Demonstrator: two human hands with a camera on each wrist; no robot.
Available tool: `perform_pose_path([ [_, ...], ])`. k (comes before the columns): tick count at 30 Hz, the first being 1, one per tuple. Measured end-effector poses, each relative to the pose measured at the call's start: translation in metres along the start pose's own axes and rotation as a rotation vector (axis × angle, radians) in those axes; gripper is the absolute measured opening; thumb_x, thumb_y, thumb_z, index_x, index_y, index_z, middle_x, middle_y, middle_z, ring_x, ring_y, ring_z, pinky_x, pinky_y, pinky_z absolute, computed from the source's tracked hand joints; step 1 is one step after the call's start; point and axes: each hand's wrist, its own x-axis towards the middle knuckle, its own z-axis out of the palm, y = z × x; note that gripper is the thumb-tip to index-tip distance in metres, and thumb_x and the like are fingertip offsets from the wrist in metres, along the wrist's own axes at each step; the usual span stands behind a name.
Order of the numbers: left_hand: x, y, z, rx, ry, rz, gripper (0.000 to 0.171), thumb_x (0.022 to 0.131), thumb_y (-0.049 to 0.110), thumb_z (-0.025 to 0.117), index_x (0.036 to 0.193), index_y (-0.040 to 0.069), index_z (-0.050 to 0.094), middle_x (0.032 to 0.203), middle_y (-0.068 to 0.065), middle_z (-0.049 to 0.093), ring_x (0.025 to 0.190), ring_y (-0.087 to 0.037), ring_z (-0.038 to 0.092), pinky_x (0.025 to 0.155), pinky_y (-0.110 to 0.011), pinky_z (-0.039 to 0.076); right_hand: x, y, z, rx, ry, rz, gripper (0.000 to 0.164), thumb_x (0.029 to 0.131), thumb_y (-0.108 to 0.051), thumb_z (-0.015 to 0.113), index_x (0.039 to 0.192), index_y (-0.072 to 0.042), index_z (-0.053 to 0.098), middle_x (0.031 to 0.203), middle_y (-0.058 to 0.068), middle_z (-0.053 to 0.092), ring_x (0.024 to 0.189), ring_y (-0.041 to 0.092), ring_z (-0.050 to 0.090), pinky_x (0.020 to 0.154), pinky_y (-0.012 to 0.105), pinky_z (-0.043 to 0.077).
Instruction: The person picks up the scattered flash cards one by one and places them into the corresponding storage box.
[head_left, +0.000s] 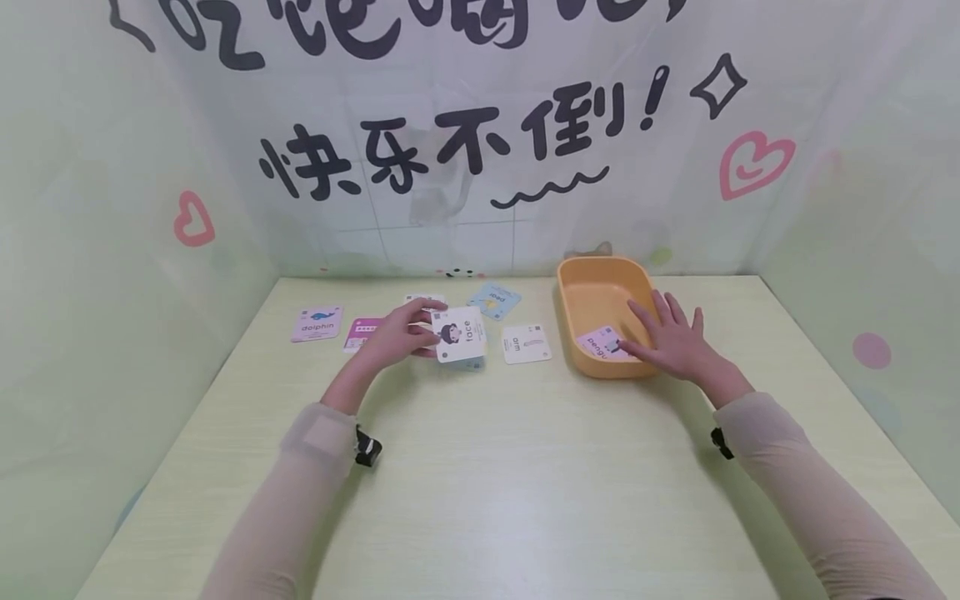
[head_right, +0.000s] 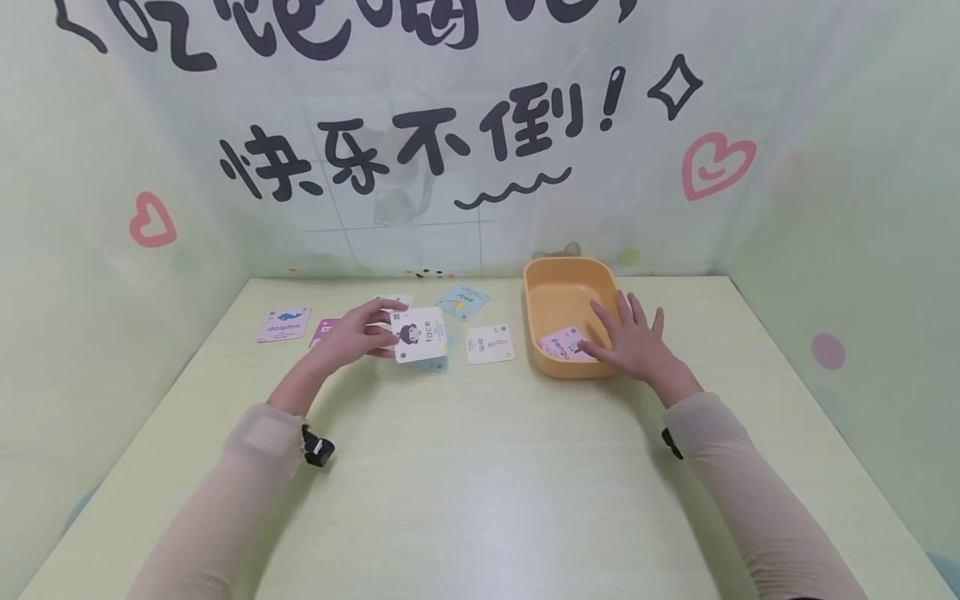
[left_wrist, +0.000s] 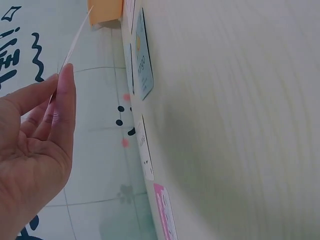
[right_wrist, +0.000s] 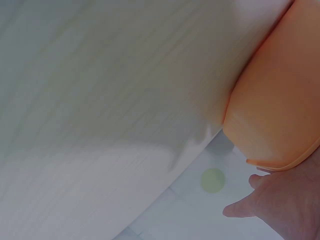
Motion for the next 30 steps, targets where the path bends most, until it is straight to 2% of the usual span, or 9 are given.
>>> perform_pose_path([
  [8, 0.011, 0.014, 0.016, -0.019, -0.026, 0.034, 0.056, 0.093, -0.007, 0.06, 0.145, 0.008, 0.045, 0.123, -0.021, 0.055, 0.099, -0.027, 0.066, 0.079, -0.034, 0.064, 0.0, -0.001, -0.001, -0.003, -0.012, 0.003, 0.083, 0.097, -0.057, 0.047, 0.159, -0.013, 0.017, 0.164, 0.03, -0.002, 0.15, 0.053, -0.001, 0.11, 0.083, -0.006],
  [12, 0.018, 0.02, 0.023, -0.025, -0.035, 0.049, 0.055, 0.093, -0.007, 0.06, 0.144, 0.008, 0.046, 0.123, -0.022, 0.056, 0.101, -0.029, 0.066, 0.079, -0.035, 0.064, 0.0, -0.001, -0.001, -0.002, -0.008, 0.003, 0.082, 0.097, -0.057, 0.047, 0.159, -0.013, 0.017, 0.164, 0.03, -0.001, 0.15, 0.053, 0.0, 0.11, 0.084, -0.005],
  [16, 0.024, 0.025, 0.029, -0.023, -0.044, 0.057, 0.053, 0.093, -0.007, 0.059, 0.143, 0.008, 0.047, 0.124, -0.022, 0.055, 0.103, -0.03, 0.065, 0.082, -0.041, 0.064, 0.001, 0.0, -0.001, -0.005, -0.004, 0.004, 0.082, 0.097, -0.057, 0.047, 0.159, -0.013, 0.017, 0.164, 0.03, -0.001, 0.15, 0.052, 0.0, 0.11, 0.084, -0.005],
  [23, 0.03, 0.035, 0.036, -0.018, -0.064, 0.079, 0.053, 0.093, -0.007, 0.06, 0.142, 0.009, 0.048, 0.118, -0.018, 0.053, 0.092, -0.024, 0.064, 0.085, -0.045, 0.063, 0.002, 0.0, -0.001, -0.001, -0.004, 0.002, 0.082, 0.097, -0.057, 0.048, 0.159, -0.013, 0.018, 0.164, 0.03, -0.001, 0.15, 0.052, 0.001, 0.109, 0.084, -0.005],
  [30, 0.034, 0.044, 0.044, -0.026, -0.074, 0.096, 0.054, 0.093, -0.007, 0.061, 0.143, 0.009, 0.047, 0.119, -0.019, 0.055, 0.098, -0.028, 0.066, 0.087, -0.049, 0.061, 0.002, 0.0, 0.0, 0.007, 0.005, -0.003, 0.083, 0.096, -0.059, 0.048, 0.159, -0.013, 0.019, 0.164, 0.031, 0.0, 0.15, 0.053, 0.002, 0.109, 0.084, -0.005],
])
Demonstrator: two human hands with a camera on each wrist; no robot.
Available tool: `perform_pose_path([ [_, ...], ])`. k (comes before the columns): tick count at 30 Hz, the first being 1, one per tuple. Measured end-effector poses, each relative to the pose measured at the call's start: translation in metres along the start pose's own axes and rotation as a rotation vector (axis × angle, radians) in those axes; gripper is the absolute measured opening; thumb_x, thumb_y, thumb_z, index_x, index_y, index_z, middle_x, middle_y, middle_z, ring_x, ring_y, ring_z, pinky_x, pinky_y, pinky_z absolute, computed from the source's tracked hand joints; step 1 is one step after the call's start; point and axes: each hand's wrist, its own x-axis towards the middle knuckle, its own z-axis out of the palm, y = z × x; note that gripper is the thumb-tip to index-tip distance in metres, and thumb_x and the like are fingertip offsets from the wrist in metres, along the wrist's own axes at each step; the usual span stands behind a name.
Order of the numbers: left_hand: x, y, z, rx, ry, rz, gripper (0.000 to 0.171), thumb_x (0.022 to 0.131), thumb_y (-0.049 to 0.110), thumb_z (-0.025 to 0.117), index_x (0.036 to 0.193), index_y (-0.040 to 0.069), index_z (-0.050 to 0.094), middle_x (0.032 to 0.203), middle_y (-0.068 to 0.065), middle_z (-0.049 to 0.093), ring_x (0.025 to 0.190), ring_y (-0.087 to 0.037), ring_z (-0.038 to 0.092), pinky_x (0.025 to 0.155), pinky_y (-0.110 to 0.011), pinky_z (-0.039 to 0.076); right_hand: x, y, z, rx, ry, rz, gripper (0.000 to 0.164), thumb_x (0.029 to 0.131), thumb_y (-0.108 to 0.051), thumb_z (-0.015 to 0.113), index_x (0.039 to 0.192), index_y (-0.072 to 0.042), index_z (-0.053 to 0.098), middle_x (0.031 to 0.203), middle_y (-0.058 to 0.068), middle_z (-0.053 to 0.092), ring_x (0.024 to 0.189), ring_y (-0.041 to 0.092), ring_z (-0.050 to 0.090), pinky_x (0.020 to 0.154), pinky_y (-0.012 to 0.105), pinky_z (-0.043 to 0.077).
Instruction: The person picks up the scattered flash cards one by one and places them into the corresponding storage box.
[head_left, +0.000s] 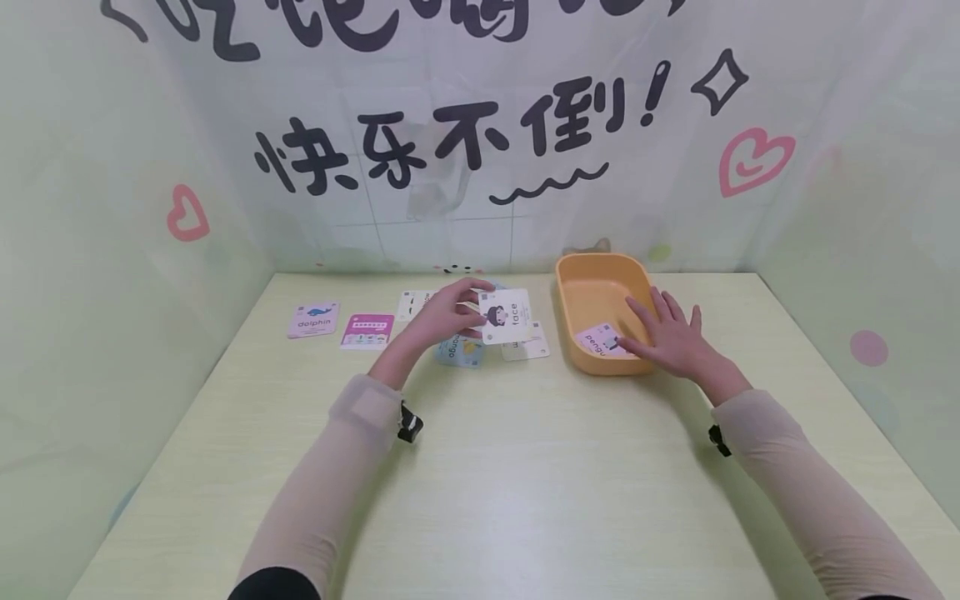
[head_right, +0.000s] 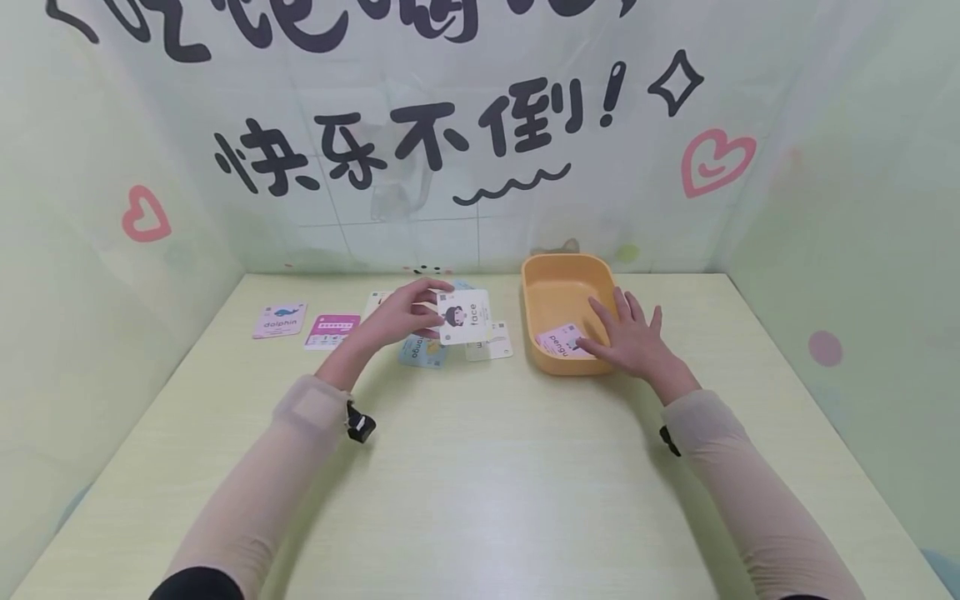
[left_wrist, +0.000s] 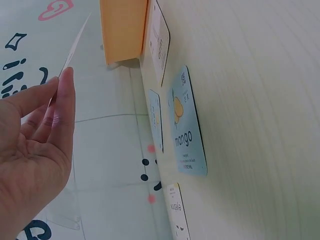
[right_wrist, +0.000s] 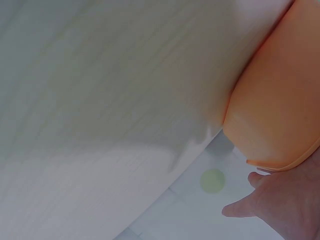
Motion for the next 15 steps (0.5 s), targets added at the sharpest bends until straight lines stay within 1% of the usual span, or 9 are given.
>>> perform_pose_path([
  [3, 0.002, 0.002, 0.004, 0.016, 0.005, 0.01, 0.054, 0.093, -0.006, 0.061, 0.143, 0.01, 0.048, 0.124, -0.02, 0.055, 0.101, -0.03, 0.067, 0.086, -0.047, 0.062, 0.0, 0.0, 0.0, 0.002, -0.003, 0.003, 0.083, 0.096, -0.058, 0.048, 0.159, -0.013, 0.019, 0.164, 0.031, -0.001, 0.15, 0.053, 0.001, 0.109, 0.084, -0.006],
  [5, 0.004, 0.004, 0.006, 0.021, 0.006, 0.018, 0.054, 0.093, -0.006, 0.061, 0.143, 0.01, 0.048, 0.127, -0.019, 0.053, 0.101, -0.029, 0.067, 0.083, -0.042, 0.063, 0.0, 0.0, 0.0, 0.001, -0.008, 0.005, 0.083, 0.096, -0.058, 0.047, 0.159, -0.013, 0.018, 0.164, 0.031, -0.001, 0.15, 0.053, 0.001, 0.109, 0.084, -0.006],
  [9, 0.008, 0.007, 0.011, 0.012, 0.004, 0.03, 0.055, 0.092, -0.006, 0.061, 0.143, 0.009, 0.048, 0.128, -0.019, 0.054, 0.098, -0.027, 0.067, 0.076, -0.033, 0.064, -0.001, 0.0, 0.0, -0.003, -0.014, 0.007, 0.082, 0.097, -0.057, 0.047, 0.159, -0.013, 0.018, 0.164, 0.031, -0.002, 0.15, 0.053, 0.001, 0.109, 0.084, -0.006],
  [12, 0.01, 0.009, 0.016, 0.003, 0.001, 0.033, 0.054, 0.092, -0.006, 0.062, 0.142, 0.01, 0.049, 0.122, -0.019, 0.056, 0.095, -0.026, 0.067, 0.077, -0.035, 0.064, -0.001, 0.0, 0.0, -0.001, -0.014, 0.009, 0.082, 0.097, -0.057, 0.047, 0.16, -0.013, 0.017, 0.164, 0.03, -0.002, 0.15, 0.052, 0.0, 0.11, 0.083, -0.007],
  [15, 0.012, 0.01, 0.019, -0.008, -0.003, 0.032, 0.054, 0.092, -0.007, 0.062, 0.142, 0.01, 0.05, 0.12, -0.017, 0.055, 0.094, -0.025, 0.066, 0.082, -0.043, 0.063, -0.001, 0.0, 0.001, 0.002, -0.012, 0.007, 0.082, 0.097, -0.057, 0.047, 0.16, -0.013, 0.017, 0.164, 0.03, -0.002, 0.15, 0.052, 0.0, 0.11, 0.083, -0.007],
])
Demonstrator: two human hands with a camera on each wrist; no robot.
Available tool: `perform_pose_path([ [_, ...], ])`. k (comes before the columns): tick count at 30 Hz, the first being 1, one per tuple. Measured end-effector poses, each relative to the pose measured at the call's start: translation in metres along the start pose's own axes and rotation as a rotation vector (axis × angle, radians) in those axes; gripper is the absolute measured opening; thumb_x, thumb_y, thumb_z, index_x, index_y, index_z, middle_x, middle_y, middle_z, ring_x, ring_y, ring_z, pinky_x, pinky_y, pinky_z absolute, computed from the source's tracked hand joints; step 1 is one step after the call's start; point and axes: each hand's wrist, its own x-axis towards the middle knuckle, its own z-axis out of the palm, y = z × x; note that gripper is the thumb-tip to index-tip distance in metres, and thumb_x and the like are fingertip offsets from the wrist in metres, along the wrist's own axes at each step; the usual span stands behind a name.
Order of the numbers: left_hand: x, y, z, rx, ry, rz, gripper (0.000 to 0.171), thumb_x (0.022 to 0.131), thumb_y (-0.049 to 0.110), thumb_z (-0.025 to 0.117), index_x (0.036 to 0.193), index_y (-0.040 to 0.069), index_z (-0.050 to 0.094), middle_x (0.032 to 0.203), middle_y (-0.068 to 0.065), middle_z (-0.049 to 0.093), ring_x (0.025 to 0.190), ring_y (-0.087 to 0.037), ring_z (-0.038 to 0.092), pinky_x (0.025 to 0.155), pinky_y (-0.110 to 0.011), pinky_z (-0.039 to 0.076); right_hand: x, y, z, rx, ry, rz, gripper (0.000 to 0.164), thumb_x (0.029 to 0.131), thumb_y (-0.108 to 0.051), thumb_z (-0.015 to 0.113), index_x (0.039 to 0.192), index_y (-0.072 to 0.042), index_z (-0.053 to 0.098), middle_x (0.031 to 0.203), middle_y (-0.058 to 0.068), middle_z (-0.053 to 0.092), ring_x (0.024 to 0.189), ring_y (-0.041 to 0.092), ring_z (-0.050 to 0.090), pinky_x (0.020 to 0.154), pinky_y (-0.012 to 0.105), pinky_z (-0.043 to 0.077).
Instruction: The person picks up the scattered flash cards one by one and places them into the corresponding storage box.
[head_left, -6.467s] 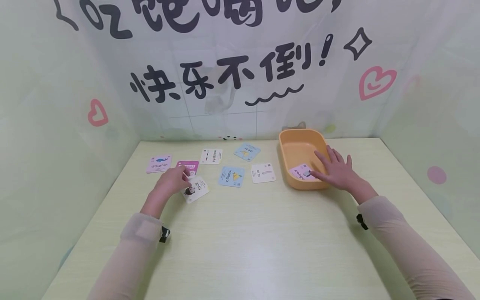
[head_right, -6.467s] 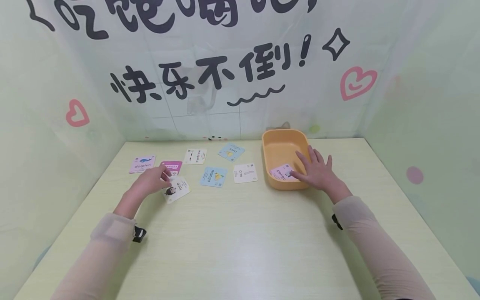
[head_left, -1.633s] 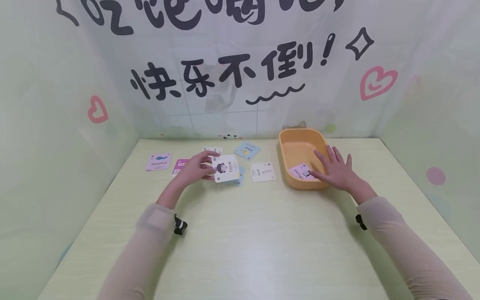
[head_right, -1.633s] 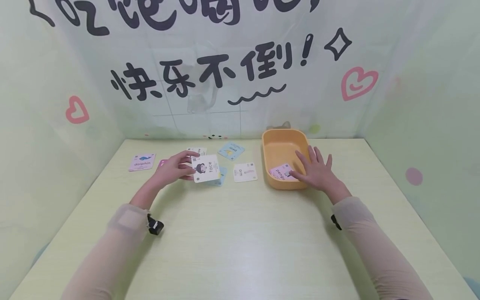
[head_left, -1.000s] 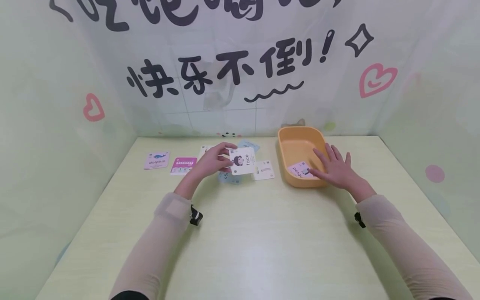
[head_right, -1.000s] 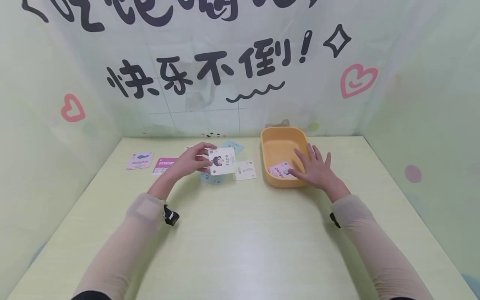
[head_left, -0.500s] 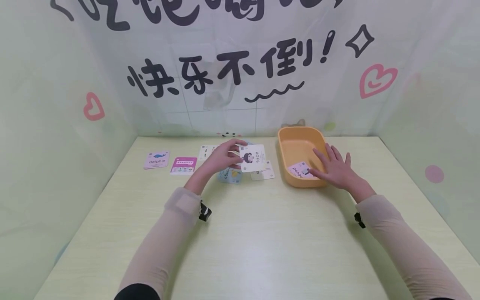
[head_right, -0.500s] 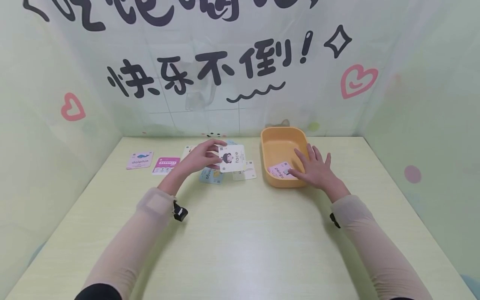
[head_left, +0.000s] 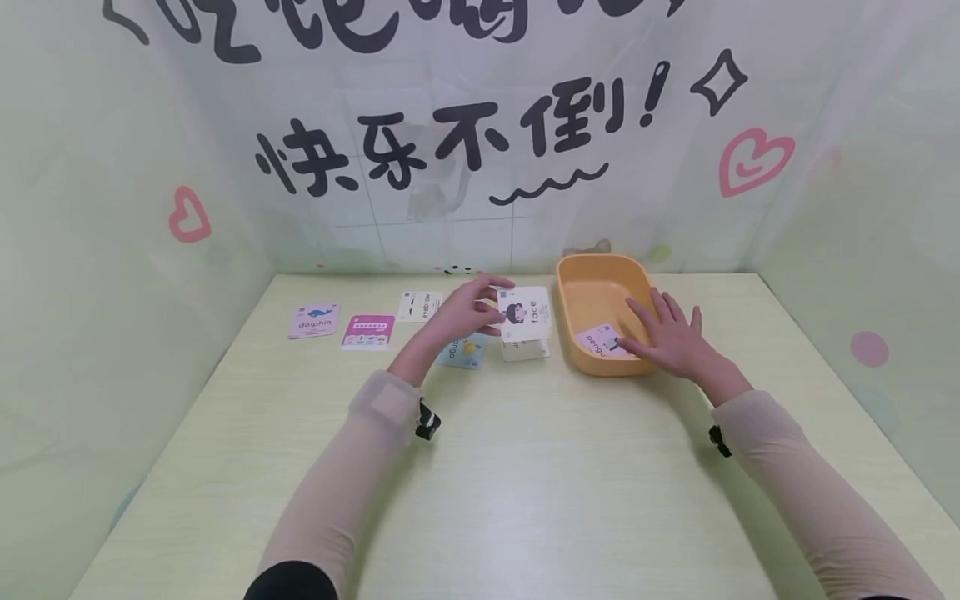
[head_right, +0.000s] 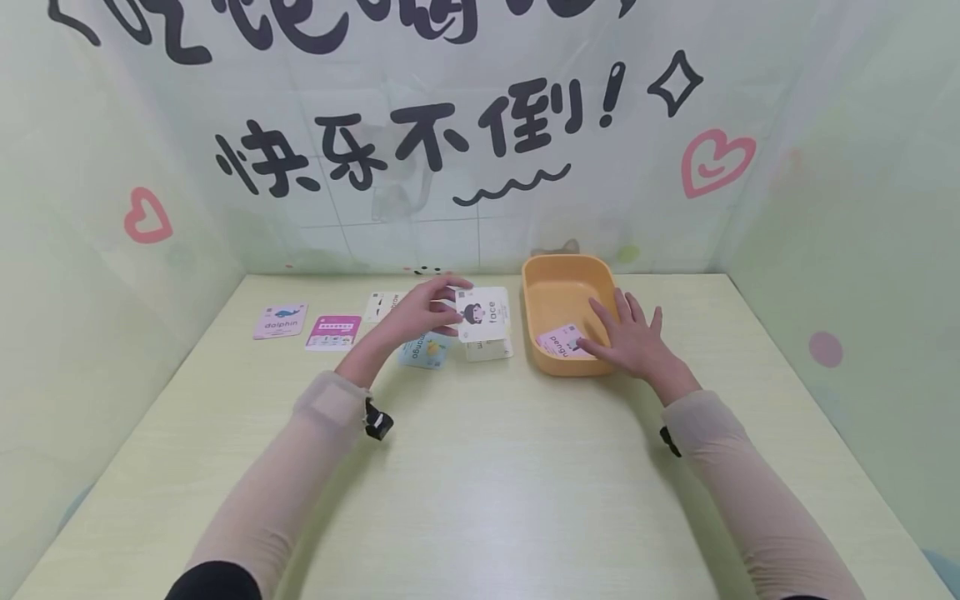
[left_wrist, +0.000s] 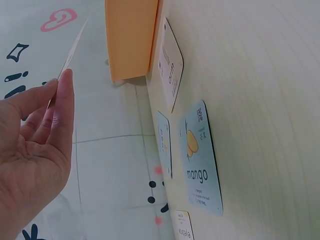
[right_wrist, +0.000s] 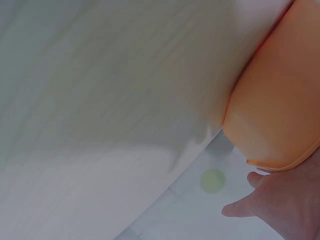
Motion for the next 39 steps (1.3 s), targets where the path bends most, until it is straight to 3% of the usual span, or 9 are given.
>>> perform_pose_path([
  [4, 0.003, 0.002, 0.005, -0.005, -0.008, -0.003, 0.054, 0.092, -0.007, 0.062, 0.142, 0.01, 0.049, 0.119, -0.017, 0.054, 0.095, -0.026, 0.066, 0.084, -0.045, 0.063, -0.001, 0.0, 0.0, 0.0, 0.0, 0.0, 0.082, 0.097, -0.057, 0.047, 0.16, -0.013, 0.017, 0.164, 0.03, -0.003, 0.15, 0.052, 0.001, 0.11, 0.084, -0.006],
  [10, 0.009, 0.003, 0.014, -0.007, -0.017, 0.008, 0.053, 0.092, -0.006, 0.062, 0.141, 0.01, 0.05, 0.118, -0.017, 0.057, 0.094, -0.026, 0.067, 0.077, -0.034, 0.064, -0.001, 0.001, 0.0, 0.002, 0.005, -0.002, 0.082, 0.097, -0.058, 0.047, 0.159, -0.013, 0.018, 0.164, 0.031, -0.001, 0.15, 0.053, 0.002, 0.109, 0.084, -0.006],
  [22, 0.021, 0.012, 0.037, -0.03, -0.038, 0.028, 0.052, 0.092, -0.008, 0.06, 0.141, 0.009, 0.05, 0.123, -0.02, 0.058, 0.099, -0.029, 0.066, 0.084, -0.046, 0.063, -0.001, 0.0, -0.001, -0.005, 0.006, 0.004, 0.083, 0.096, -0.058, 0.048, 0.159, -0.013, 0.018, 0.164, 0.031, 0.0, 0.149, 0.053, 0.003, 0.109, 0.084, -0.004],
  [30, 0.03, 0.017, 0.054, -0.009, -0.031, 0.028, 0.053, 0.092, -0.007, 0.061, 0.141, 0.009, 0.05, 0.124, -0.019, 0.057, 0.105, -0.032, 0.066, 0.074, -0.028, 0.064, -0.001, -0.002, -0.002, -0.01, -0.005, 0.01, 0.083, 0.096, -0.058, 0.047, 0.159, -0.012, 0.018, 0.164, 0.031, -0.001, 0.149, 0.053, 0.002, 0.109, 0.084, -0.004],
  [39, 0.039, 0.023, 0.071, 0.018, -0.016, 0.022, 0.054, 0.092, -0.007, 0.061, 0.142, 0.01, 0.049, 0.125, -0.019, 0.059, 0.107, -0.032, 0.067, 0.072, -0.025, 0.063, -0.003, -0.004, -0.002, -0.011, 0.009, 0.008, 0.082, 0.096, -0.057, 0.048, 0.159, -0.013, 0.019, 0.164, 0.031, 0.0, 0.149, 0.053, 0.004, 0.11, 0.084, -0.002],
])
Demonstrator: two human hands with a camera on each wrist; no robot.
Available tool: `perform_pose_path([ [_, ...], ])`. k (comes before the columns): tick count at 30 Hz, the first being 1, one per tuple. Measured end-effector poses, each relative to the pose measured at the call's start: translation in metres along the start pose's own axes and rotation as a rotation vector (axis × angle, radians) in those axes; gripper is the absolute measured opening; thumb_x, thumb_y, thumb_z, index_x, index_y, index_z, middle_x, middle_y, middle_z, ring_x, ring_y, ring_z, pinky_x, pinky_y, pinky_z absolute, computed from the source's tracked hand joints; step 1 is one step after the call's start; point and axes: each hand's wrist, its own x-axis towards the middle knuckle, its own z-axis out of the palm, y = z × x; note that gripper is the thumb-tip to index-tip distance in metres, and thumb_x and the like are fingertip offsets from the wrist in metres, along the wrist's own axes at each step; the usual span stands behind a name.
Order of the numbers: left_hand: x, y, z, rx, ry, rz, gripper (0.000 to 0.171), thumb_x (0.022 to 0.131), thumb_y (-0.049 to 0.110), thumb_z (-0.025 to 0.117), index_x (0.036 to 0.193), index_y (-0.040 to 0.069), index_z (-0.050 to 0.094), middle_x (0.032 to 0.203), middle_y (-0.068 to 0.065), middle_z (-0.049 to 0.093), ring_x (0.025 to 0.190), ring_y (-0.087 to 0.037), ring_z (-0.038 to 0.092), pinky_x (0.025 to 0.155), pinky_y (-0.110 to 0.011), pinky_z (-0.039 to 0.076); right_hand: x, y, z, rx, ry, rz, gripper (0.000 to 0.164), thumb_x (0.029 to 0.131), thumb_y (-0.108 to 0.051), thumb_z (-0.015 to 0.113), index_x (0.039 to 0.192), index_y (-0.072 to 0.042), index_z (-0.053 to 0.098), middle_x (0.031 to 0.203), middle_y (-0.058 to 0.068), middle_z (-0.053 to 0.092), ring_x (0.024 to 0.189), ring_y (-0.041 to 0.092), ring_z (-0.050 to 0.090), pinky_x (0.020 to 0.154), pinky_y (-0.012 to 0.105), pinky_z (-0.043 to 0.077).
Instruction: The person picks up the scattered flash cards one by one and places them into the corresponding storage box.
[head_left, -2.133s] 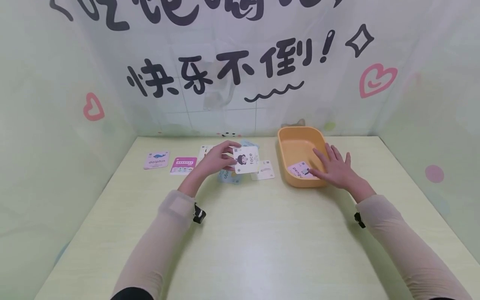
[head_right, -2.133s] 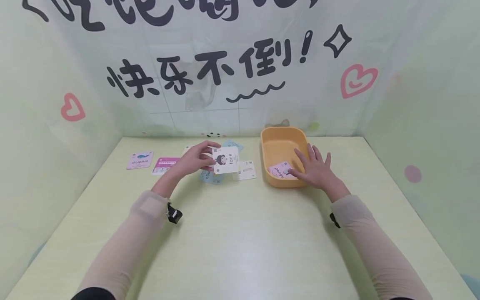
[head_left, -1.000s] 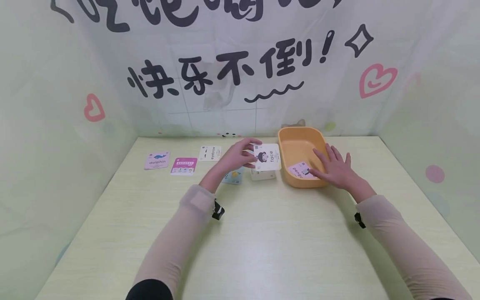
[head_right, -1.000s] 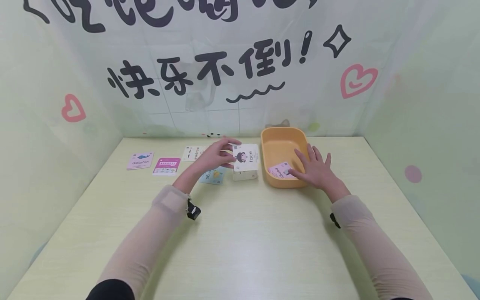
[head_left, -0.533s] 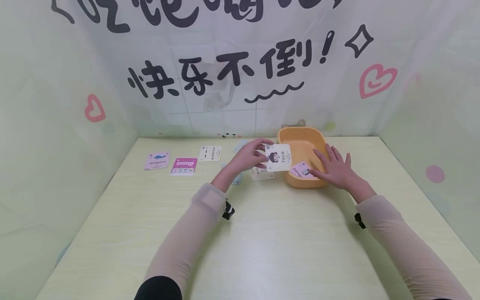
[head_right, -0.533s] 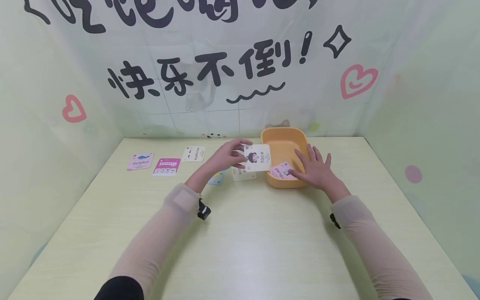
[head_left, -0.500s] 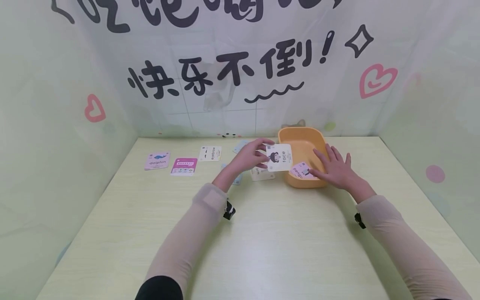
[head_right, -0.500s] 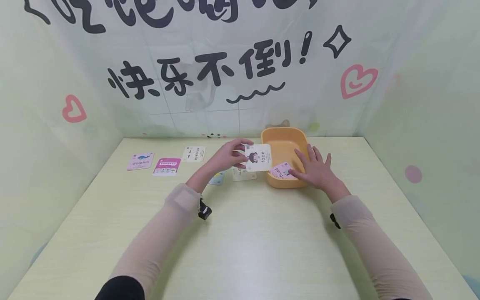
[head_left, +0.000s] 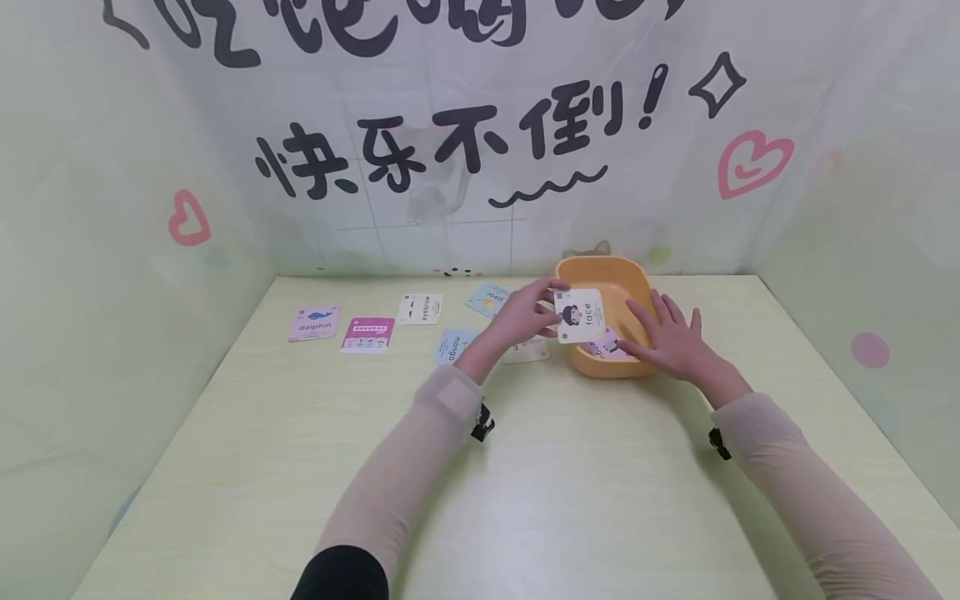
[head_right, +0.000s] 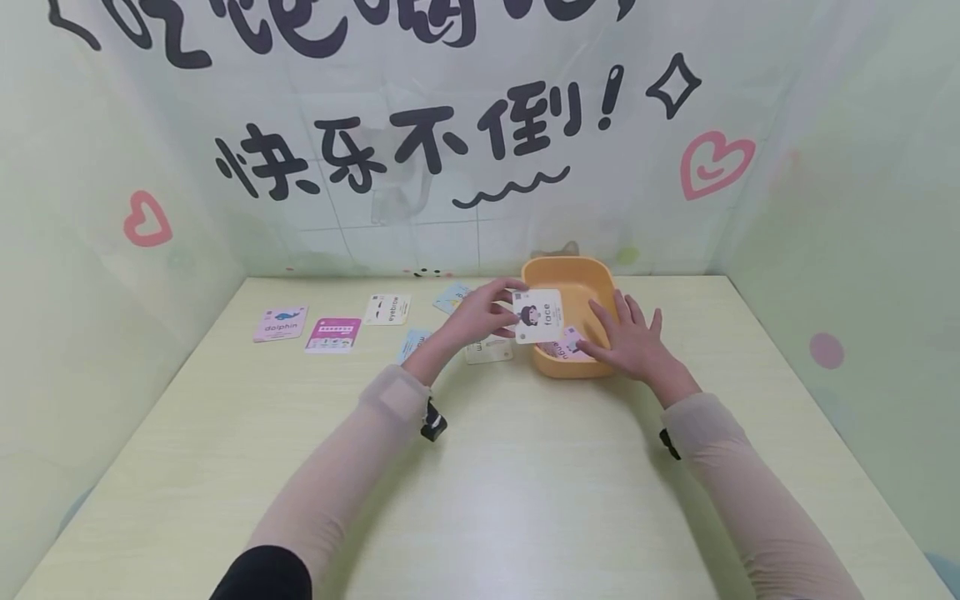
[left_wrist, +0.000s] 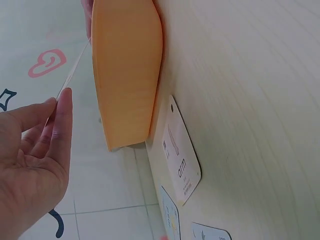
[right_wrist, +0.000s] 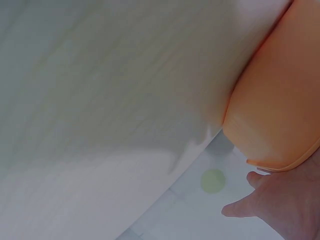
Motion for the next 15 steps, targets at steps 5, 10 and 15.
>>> perform_pose_path([
  [5, 0.003, 0.001, 0.006, 0.003, 0.003, -0.007, 0.055, 0.091, -0.007, 0.062, 0.142, 0.01, 0.049, 0.125, -0.018, 0.058, 0.104, -0.029, 0.066, 0.071, -0.024, 0.063, 0.001, 0.0, 0.0, 0.011, -0.004, 0.003, 0.082, 0.096, -0.058, 0.047, 0.159, -0.014, 0.018, 0.164, 0.03, -0.001, 0.15, 0.052, 0.002, 0.11, 0.083, -0.004],
  [10, 0.006, 0.002, 0.011, 0.013, 0.017, -0.026, 0.055, 0.091, -0.006, 0.062, 0.142, 0.01, 0.05, 0.124, -0.016, 0.059, 0.102, -0.026, 0.066, 0.071, -0.023, 0.063, 0.001, 0.0, 0.0, 0.015, -0.007, 0.008, 0.083, 0.096, -0.06, 0.047, 0.159, -0.014, 0.018, 0.164, 0.031, -0.001, 0.149, 0.053, 0.002, 0.11, 0.083, -0.005],
  [15, 0.008, 0.003, 0.015, 0.016, 0.031, -0.033, 0.053, 0.091, -0.006, 0.063, 0.14, 0.01, 0.052, 0.121, -0.015, 0.06, 0.099, -0.025, 0.067, 0.07, -0.022, 0.063, 0.001, 0.0, 0.0, 0.018, -0.005, 0.01, 0.084, 0.096, -0.06, 0.047, 0.159, -0.014, 0.018, 0.164, 0.03, -0.001, 0.149, 0.053, 0.002, 0.111, 0.083, -0.005],
])
